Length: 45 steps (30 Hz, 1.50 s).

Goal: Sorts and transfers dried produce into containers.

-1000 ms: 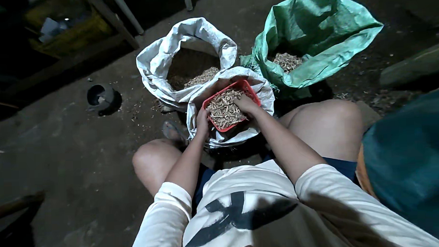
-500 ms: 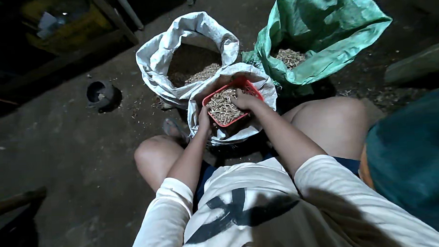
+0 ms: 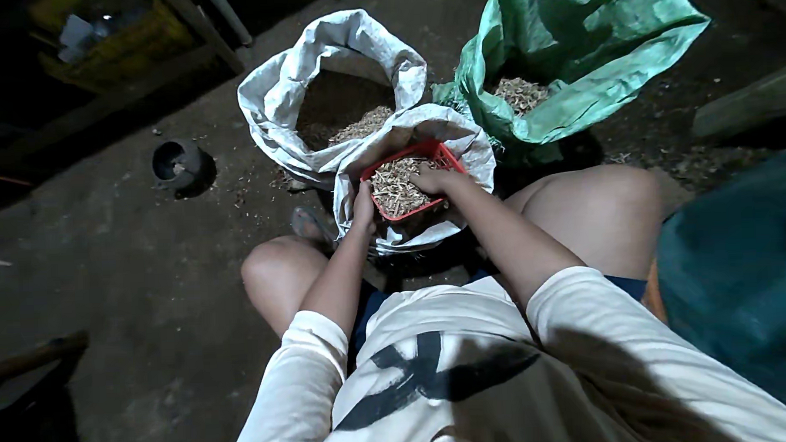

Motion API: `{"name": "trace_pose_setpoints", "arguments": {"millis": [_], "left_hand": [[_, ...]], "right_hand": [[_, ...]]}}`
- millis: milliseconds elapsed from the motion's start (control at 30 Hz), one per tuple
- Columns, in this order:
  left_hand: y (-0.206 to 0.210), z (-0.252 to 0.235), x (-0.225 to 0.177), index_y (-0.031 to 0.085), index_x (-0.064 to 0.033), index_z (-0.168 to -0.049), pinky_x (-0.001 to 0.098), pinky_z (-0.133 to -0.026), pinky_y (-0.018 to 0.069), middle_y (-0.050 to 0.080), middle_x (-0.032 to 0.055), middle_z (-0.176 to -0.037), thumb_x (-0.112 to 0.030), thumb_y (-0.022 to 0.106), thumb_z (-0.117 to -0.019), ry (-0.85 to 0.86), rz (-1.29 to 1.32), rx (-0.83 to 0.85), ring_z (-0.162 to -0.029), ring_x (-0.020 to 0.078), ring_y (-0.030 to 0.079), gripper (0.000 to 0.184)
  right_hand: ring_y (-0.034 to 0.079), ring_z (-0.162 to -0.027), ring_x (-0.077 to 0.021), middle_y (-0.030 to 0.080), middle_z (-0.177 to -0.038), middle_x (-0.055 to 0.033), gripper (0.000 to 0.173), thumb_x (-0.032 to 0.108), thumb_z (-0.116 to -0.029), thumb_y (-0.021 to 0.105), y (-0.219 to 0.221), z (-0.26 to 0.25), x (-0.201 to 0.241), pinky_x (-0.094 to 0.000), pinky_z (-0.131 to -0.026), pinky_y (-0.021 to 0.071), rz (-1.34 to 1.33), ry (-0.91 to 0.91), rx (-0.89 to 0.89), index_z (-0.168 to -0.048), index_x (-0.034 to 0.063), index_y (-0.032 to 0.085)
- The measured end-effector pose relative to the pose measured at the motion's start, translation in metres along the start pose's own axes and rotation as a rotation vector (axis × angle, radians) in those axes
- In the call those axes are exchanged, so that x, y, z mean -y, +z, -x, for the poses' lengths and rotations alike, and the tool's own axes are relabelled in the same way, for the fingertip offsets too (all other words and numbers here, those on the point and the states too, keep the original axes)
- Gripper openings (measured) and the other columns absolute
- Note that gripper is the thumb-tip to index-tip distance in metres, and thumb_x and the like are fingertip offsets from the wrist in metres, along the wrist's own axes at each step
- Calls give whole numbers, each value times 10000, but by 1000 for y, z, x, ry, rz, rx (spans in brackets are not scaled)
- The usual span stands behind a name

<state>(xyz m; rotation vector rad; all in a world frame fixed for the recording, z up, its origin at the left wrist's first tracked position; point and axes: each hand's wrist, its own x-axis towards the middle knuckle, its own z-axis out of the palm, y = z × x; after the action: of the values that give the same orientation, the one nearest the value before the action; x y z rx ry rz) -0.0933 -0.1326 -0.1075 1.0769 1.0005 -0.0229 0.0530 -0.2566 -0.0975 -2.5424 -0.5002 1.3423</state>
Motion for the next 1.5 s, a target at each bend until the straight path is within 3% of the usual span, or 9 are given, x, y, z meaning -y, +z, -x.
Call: {"name": "trace_pose_setpoints", "arguments": {"millis": [233, 400, 533, 633, 867, 1033, 1200, 1367, 1500], "left_hand": [[1, -6, 7, 524, -73, -1439, 578, -1027, 467, 570, 191, -1407, -554, 286, -1077, 20, -115, -24, -1288, 317, 551, 648], [-1, -12, 8, 540, -77, -1429, 557, -1043, 459, 577, 181, -1401, -480, 330, -1088, 103, -170, 5, -1291, 301, 550, 568], [-3, -17, 9, 541, -91, -1435, 559, -1036, 465, 580, 177, -1396, -468, 381, -1072, 121, -168, 24, -1287, 300, 551, 548], [-7, -9, 9, 539, -118, -1433, 560, -995, 477, 584, 165, -1381, -503, 393, -1052, 123, -187, 49, -1250, 302, 563, 560], [-8, -5, 8, 549, -111, -1408, 558, -957, 487, 593, 171, -1344, -477, 405, -1054, 115, -176, 60, -1201, 306, 573, 529], [-10, -7, 11, 540, -125, -1415, 567, -927, 490, 583, 164, -1353, -464, 409, -1061, 112, -159, 57, -1193, 316, 569, 508], [-6, -5, 13, 489, -141, -1454, 422, -793, 534, 624, 106, -1180, -402, 419, -1056, 177, -64, 121, -965, 208, 612, 481], [-5, -3, 15, 456, -148, -1484, 425, -816, 528, 610, 116, -1223, -365, 416, -1042, 179, -15, 102, -1000, 219, 605, 494], [-8, -6, 15, 424, -143, -1509, 456, -876, 524, 587, 146, -1301, -371, 416, -1054, 172, -13, 102, -1081, 250, 598, 509]], "right_hand": [[487, -1399, -481, 466, -1511, -342, 832, 569, -1067, 317, 24, -10, -5, -684, -1131, 376, -230, 21, -34, -1644, 7, 106], [467, -1390, -488, 418, -1534, -346, 919, 420, -991, 643, 17, 6, -4, -668, -1109, 400, -551, 21, -72, -1650, 53, 118], [511, -1346, -477, 464, -1502, -325, 911, 267, -908, 762, -4, 14, -4, -670, -1072, 440, -550, -34, -102, -1627, 76, 235], [525, -1337, -473, 519, -1461, -312, 854, 300, -899, 791, -24, 29, 5, -685, -1081, 417, -381, -83, -119, -1591, 88, 338], [584, -1277, -458, 623, -1357, -262, 584, 455, -1019, 636, -45, 56, 18, -699, -1063, 420, -120, -286, -161, -1490, 131, 518], [564, -1292, -482, 611, -1339, -313, 644, 533, -1093, 405, -45, 53, -6, -703, -1084, 393, -125, -201, -187, -1367, -15, 600], [483, -1397, -487, 520, -1458, -343, 789, 582, -1097, 270, -14, 26, -18, -692, -1149, 343, -158, -30, -146, -1432, -88, 517], [448, -1425, -463, 417, -1541, -341, 953, 590, -994, 581, 0, 9, -9, -643, -1158, 376, -610, 50, -248, -1599, -49, 215], [514, -1360, -408, 468, -1505, -298, 818, 421, -995, 676, -1, 9, -7, -580, -1107, 451, -854, 54, -152, -1579, -9, 297]]}}
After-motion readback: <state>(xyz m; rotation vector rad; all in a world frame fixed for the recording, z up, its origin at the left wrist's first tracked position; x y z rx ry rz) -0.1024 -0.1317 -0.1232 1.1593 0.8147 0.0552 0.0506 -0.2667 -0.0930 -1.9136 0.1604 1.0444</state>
